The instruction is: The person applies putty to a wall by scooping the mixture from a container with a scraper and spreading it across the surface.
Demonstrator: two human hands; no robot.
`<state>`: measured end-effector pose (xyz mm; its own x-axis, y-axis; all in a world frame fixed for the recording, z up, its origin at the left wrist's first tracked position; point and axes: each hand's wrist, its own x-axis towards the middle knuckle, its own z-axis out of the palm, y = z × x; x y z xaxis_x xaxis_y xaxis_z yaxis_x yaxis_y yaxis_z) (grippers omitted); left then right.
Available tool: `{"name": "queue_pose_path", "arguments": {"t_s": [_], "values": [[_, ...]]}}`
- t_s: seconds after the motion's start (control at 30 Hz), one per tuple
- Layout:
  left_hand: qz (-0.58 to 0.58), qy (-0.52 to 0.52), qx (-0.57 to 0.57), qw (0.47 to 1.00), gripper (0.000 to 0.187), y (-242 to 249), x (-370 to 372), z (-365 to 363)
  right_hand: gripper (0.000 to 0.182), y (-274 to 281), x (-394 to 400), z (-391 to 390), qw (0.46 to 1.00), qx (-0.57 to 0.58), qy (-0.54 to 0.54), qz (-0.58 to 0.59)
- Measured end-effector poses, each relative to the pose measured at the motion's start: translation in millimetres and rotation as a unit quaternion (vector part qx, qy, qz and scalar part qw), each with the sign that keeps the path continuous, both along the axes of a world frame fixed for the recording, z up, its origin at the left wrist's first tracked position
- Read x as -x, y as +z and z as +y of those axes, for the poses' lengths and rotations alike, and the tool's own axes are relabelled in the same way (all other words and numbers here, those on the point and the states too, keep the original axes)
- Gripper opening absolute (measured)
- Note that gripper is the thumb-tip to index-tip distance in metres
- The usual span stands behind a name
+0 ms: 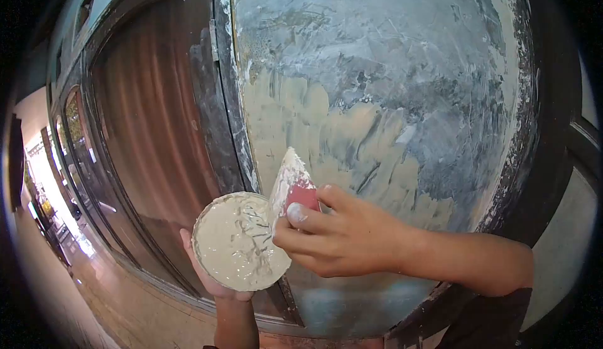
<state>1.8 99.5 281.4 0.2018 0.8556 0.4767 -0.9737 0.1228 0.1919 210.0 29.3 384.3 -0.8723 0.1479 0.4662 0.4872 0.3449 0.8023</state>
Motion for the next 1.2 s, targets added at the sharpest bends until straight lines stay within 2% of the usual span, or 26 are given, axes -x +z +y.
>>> {"name": "queue_pose_path", "arguments": {"t_s": [0.23,0.37,0.43,0.53,0.73,0.83,0.87,0.9,0.97,1.0,1.07,1.17,1.2], "values": [[0.02,-0.002,-0.013,1.0,0.077,-1,-2,6,0.014,4,5,3,0.997,0.007,0.008,0.079],[-0.008,-0.028,-0.007,1.0,0.079,2,-1,10,0.013,20,1,4,0.995,0.021,-0.02,0.1],[0.045,0.005,0.018,0.999,0.082,8,-3,13,0.015,26,1,9,0.993,0.012,-0.019,0.114],[0.041,-0.001,-0.035,0.999,0.086,16,-2,22,0.017,36,-1,16,0.988,0.028,-0.044,0.145],[0.044,0.008,-0.039,0.998,0.083,50,-5,35,0.019,62,-1,37,0.981,0.045,-0.049,0.182],[0.048,0.032,-0.035,0.998,0.081,58,-5,43,0.024,80,6,44,0.975,0.031,-0.052,0.216],[0.02,-0.004,-0.061,0.998,0.083,57,-3,46,0.035,91,8,46,0.973,0.018,-0.016,0.231],[-0.008,-0.04,-0.086,0.995,0.086,58,-2,47,0.035,102,9,51,0.973,0.016,-0.015,0.23],[-0.004,-0.044,-0.07,0.997,0.087,58,-2,45,0.03,126,11,62,0.955,0.003,0.012,0.298],[-0.01,-0.057,-0.099,0.993,0.087,54,-1,47,0.03,139,12,66,0.955,0.002,0.011,0.297],[-0.015,-0.069,-0.128,0.989,0.087,48,2,48,0.03,161,14,74,0.93,0.008,-0.037,0.365],[0.008,0.005,-0.008,1.0,0.087,45,9,49,0.033,179,14,85,0.912,0.049,-0.095,0.395],[-0.024,-0.029,-0.006,0.999,0.088,43,12,50,0.035,178,13,88,0.913,0.042,-0.109,0.392]]}}
